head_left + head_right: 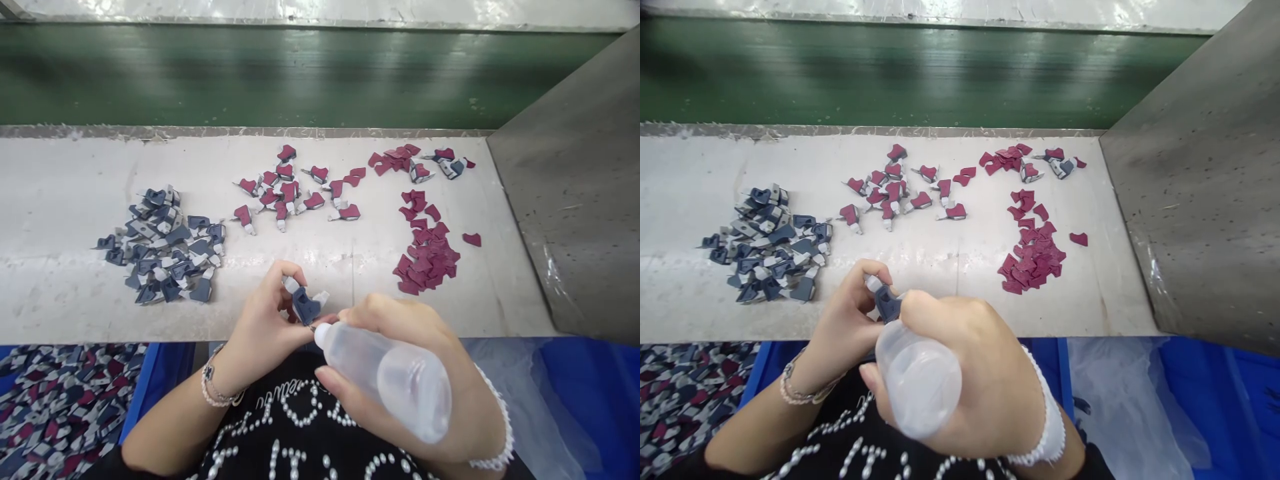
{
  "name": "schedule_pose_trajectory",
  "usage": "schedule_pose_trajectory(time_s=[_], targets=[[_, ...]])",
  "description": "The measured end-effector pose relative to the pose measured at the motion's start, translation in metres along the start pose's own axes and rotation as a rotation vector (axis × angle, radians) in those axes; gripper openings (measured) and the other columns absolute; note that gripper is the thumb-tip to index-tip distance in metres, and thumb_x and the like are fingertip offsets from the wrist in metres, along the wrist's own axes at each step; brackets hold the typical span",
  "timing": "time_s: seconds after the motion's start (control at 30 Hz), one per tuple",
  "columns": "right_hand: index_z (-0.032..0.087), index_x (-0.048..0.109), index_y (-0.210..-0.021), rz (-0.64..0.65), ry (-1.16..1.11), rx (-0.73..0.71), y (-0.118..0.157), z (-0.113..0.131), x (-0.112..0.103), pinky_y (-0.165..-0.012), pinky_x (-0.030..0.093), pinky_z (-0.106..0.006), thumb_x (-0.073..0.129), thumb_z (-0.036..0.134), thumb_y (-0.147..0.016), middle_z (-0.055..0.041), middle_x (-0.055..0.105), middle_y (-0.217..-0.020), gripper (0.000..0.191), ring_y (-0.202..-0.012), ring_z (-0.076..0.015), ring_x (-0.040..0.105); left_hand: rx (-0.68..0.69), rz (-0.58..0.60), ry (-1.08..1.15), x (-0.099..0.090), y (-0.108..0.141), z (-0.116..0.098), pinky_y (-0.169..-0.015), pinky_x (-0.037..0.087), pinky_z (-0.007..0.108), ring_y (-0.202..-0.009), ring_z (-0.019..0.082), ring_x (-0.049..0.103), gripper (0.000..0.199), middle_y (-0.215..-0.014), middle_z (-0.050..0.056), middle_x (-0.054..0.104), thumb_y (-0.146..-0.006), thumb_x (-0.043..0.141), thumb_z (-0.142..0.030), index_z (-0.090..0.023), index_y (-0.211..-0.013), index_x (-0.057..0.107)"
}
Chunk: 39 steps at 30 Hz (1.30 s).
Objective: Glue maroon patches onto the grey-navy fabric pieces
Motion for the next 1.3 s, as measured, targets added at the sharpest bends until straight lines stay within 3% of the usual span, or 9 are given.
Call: schedule_pose_trajectory(time_s=[0.17, 0.33, 0.57, 0.8, 1.0, 1.13, 1.3], targets=[[0.023, 0.055, -0.090, -0.011, -0.020, 0.009, 0.000, -0.001, -0.003, -0.046, 0.046, -0.029, 0.070, 0.032, -0.083, -0.0014, 0.071, -0.081, 0.019, -0.062, -0.0175, 0.067, 0.002, -0.037, -0.008, 0.000, 0.001, 0.000, -0.048, 0.040, 0.015, -0.054, 0.007, 0.049, 0.051, -0.066, -0.010, 0.052, -0.065, 0.078, -0.004, -0.025, -0.095, 0.043], [0.024, 0.052, -0.087, -0.108, -0.009, 0.034, 0.001, -0.002, -0.009, -0.044, 0.042, -0.027, 0.069, 0.030, -0.084, 0.0060, 0.057, -0.063, 0.019, -0.045, -0.0110, 0.051, 0.021, -0.064, -0.082, 0.000, 0.005, 0.000, -0.048, 0.042, 0.017, -0.055, 0.008, 0.053, 0.044, -0.071, -0.007, 0.055, -0.071, 0.078, -0.013, -0.025, -0.096, 0.044], [0.024, 0.052, -0.085, -0.026, 0.087, 0.014, 0.006, 0.001, -0.001, -0.044, 0.043, -0.028, 0.070, 0.041, -0.083, 0.0006, 0.065, -0.070, 0.024, -0.056, -0.0173, 0.062, 0.081, -0.080, -0.115, 0.001, 0.004, 0.004, -0.047, 0.042, 0.017, -0.055, 0.009, 0.054, 0.049, -0.070, -0.008, 0.056, -0.069, 0.082, -0.013, -0.026, -0.097, 0.044], [0.023, 0.053, -0.087, -0.089, -0.018, 0.031, 0.001, -0.001, -0.012, -0.046, 0.045, -0.025, 0.070, 0.030, -0.085, 0.0056, 0.060, -0.066, 0.019, -0.049, -0.0111, 0.056, 0.046, -0.069, -0.112, 0.002, 0.005, 0.000, -0.047, 0.043, 0.019, -0.055, 0.009, 0.056, 0.044, -0.073, -0.006, 0.057, -0.071, 0.078, -0.014, -0.025, -0.095, 0.044], [0.024, 0.049, -0.091, -0.121, -0.022, -0.001, 0.000, 0.002, -0.015, -0.043, 0.041, -0.022, 0.073, 0.021, -0.081, 0.0091, 0.054, -0.062, 0.025, -0.046, -0.0081, 0.049, 0.031, -0.068, -0.130, 0.002, 0.006, -0.001, -0.047, 0.041, 0.019, -0.054, 0.009, 0.053, 0.046, -0.074, -0.006, 0.056, -0.070, 0.082, -0.019, -0.026, -0.096, 0.044], [0.024, 0.048, -0.090, -0.065, -0.019, -0.008, 0.002, 0.001, -0.016, -0.045, 0.043, -0.021, 0.071, 0.020, -0.081, 0.0088, 0.057, -0.064, 0.025, -0.047, -0.0080, 0.053, 0.022, -0.045, -0.101, 0.002, 0.008, -0.002, -0.047, 0.042, 0.019, -0.057, 0.010, 0.055, 0.044, -0.075, -0.005, 0.057, -0.072, 0.080, -0.017, -0.026, -0.096, 0.044], [0.024, 0.046, -0.086, -0.114, -0.045, 0.005, 0.001, 0.000, -0.017, -0.044, 0.043, -0.020, 0.073, 0.021, -0.080, 0.0097, 0.055, -0.063, 0.027, -0.046, -0.0069, 0.052, 0.046, -0.025, -0.112, 0.003, 0.009, -0.003, -0.047, 0.042, 0.018, -0.054, 0.009, 0.054, 0.044, -0.073, -0.006, 0.057, -0.072, 0.080, -0.017, -0.026, -0.096, 0.044]])
Point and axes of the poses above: each hand's wrist, its own y-axis away from the middle knuckle, its own x-axis out of the palm, z = x × y, the point moved 1 cm from there along -y, towards the middle knuckle
